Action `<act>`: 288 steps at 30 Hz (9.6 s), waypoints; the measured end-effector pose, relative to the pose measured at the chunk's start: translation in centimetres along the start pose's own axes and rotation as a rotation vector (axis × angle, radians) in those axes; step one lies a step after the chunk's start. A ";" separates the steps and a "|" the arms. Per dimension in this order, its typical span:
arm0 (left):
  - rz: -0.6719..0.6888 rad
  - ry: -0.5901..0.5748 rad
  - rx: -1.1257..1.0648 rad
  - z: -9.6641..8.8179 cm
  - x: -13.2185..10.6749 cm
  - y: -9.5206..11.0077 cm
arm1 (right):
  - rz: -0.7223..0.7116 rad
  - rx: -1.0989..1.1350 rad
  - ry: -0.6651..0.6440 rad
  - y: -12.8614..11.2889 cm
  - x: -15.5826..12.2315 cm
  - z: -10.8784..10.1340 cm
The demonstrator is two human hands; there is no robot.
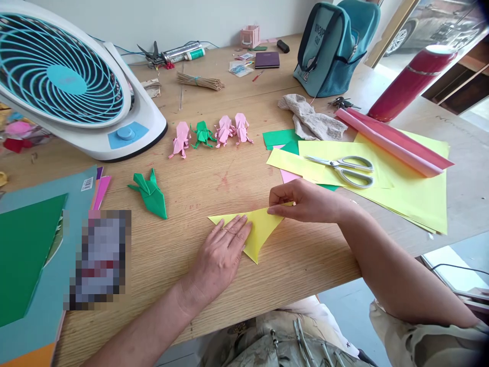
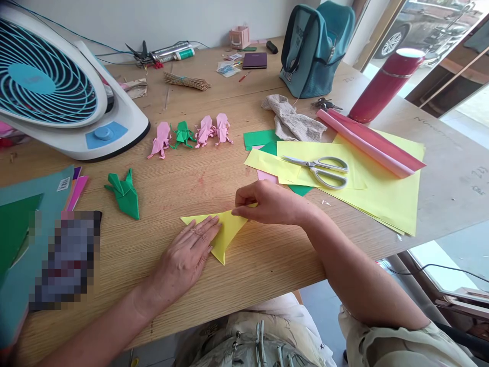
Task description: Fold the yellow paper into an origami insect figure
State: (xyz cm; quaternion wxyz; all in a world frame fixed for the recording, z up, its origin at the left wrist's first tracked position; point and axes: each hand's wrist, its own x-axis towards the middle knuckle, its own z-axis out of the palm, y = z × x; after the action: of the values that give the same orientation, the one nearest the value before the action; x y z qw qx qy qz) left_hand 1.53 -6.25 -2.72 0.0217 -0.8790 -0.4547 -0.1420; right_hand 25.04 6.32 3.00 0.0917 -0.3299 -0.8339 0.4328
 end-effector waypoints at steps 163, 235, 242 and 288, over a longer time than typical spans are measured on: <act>-0.163 -0.262 -0.038 -0.1 0.2 0.2 | -0.155 -0.693 0.281 0.8 -0.3 7.9; -0.203 -0.035 -0.212 -0.4 0.3 -2.2 | 0.084 0.150 0.407 1.3 0.0 4.7; -0.211 -0.031 -0.227 -1.4 0.6 -1.5 | 0.115 0.187 0.453 1.8 0.1 4.9; 0.030 -0.024 -0.023 -1.0 0.6 -1.2 | -0.625 -0.547 0.373 -0.2 -1.2 6.2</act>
State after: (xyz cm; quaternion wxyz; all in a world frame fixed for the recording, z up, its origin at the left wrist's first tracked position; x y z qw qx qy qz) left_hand 0.66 -5.21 -1.69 0.0083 -0.8874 -0.4401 -0.1366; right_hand 23.10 1.38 -0.49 0.2760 -0.1468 -0.9464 0.0814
